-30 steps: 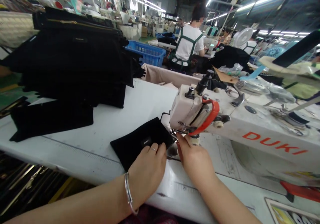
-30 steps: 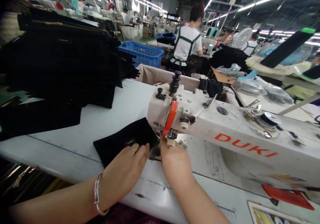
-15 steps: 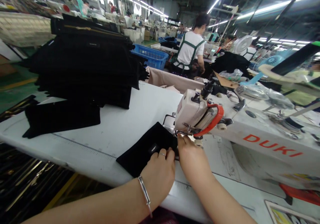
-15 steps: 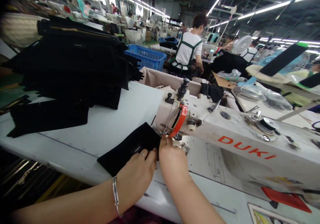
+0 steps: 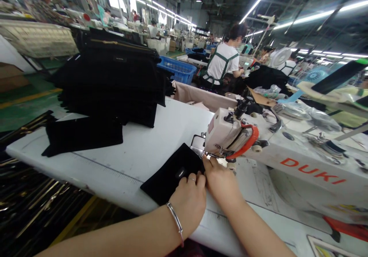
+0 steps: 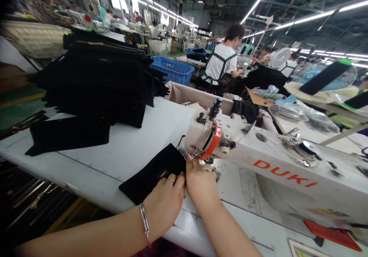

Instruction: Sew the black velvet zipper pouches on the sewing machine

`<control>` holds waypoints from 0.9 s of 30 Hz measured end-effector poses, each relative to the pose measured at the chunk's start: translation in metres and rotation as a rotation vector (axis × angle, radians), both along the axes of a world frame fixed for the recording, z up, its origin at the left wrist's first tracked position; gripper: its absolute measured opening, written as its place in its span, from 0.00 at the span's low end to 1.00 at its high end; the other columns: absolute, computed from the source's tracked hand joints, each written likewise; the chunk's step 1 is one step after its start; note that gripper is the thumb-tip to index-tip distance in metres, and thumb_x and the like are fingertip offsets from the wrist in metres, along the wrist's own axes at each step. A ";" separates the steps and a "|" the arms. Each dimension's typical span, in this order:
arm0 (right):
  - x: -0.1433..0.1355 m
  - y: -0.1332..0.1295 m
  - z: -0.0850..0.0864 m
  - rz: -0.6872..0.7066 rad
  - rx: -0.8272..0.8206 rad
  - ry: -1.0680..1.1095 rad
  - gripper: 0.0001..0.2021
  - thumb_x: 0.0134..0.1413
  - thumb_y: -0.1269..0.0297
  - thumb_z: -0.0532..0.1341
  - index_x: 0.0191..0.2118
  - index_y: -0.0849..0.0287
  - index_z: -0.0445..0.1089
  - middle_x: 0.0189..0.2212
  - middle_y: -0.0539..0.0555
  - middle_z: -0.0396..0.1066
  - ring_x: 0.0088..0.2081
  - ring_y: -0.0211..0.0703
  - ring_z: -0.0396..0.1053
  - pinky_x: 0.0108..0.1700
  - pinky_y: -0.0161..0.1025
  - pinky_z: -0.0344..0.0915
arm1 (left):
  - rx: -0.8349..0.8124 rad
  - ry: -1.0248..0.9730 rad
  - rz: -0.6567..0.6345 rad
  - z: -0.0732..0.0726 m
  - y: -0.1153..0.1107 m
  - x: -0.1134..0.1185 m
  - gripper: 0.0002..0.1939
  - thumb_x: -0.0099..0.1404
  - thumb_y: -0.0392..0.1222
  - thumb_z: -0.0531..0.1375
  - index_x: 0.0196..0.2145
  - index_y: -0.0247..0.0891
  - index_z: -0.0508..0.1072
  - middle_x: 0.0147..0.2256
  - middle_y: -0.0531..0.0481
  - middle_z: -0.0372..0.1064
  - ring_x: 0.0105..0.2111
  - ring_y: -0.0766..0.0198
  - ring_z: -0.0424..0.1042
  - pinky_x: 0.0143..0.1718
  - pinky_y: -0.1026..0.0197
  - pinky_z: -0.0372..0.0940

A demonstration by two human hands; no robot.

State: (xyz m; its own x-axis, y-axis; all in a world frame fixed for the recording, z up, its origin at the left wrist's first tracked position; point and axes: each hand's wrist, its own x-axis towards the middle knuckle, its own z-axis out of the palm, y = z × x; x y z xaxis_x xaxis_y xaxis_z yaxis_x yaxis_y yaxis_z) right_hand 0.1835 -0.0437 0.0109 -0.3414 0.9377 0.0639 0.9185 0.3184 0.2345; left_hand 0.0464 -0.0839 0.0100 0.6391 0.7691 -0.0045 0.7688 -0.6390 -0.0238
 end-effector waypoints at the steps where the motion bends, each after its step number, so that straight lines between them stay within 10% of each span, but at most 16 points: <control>1: 0.001 0.000 -0.001 -0.004 0.000 -0.010 0.23 0.63 0.70 0.56 0.63 0.64 0.59 0.49 0.66 0.71 0.36 0.49 0.75 0.30 0.39 0.68 | -0.006 0.003 0.000 0.000 0.000 0.000 0.22 0.68 0.33 0.53 0.57 0.25 0.70 0.54 0.30 0.64 0.43 0.49 0.68 0.36 0.52 0.70; 12: -0.006 -0.008 -0.008 -0.231 0.006 0.191 0.09 0.71 0.64 0.47 0.46 0.59 0.62 0.33 0.54 0.72 0.31 0.47 0.74 0.26 0.37 0.55 | -0.034 0.024 -0.004 0.003 0.000 -0.002 0.23 0.67 0.34 0.54 0.58 0.26 0.69 0.57 0.31 0.62 0.46 0.48 0.68 0.39 0.51 0.71; 27: -0.029 -0.013 -0.004 -0.530 -0.068 0.601 0.10 0.71 0.60 0.45 0.47 0.55 0.61 0.29 0.50 0.73 0.30 0.45 0.74 0.28 0.36 0.52 | -0.075 -0.047 0.001 0.004 0.003 -0.004 0.22 0.66 0.34 0.56 0.56 0.25 0.71 0.57 0.29 0.62 0.48 0.45 0.67 0.43 0.47 0.70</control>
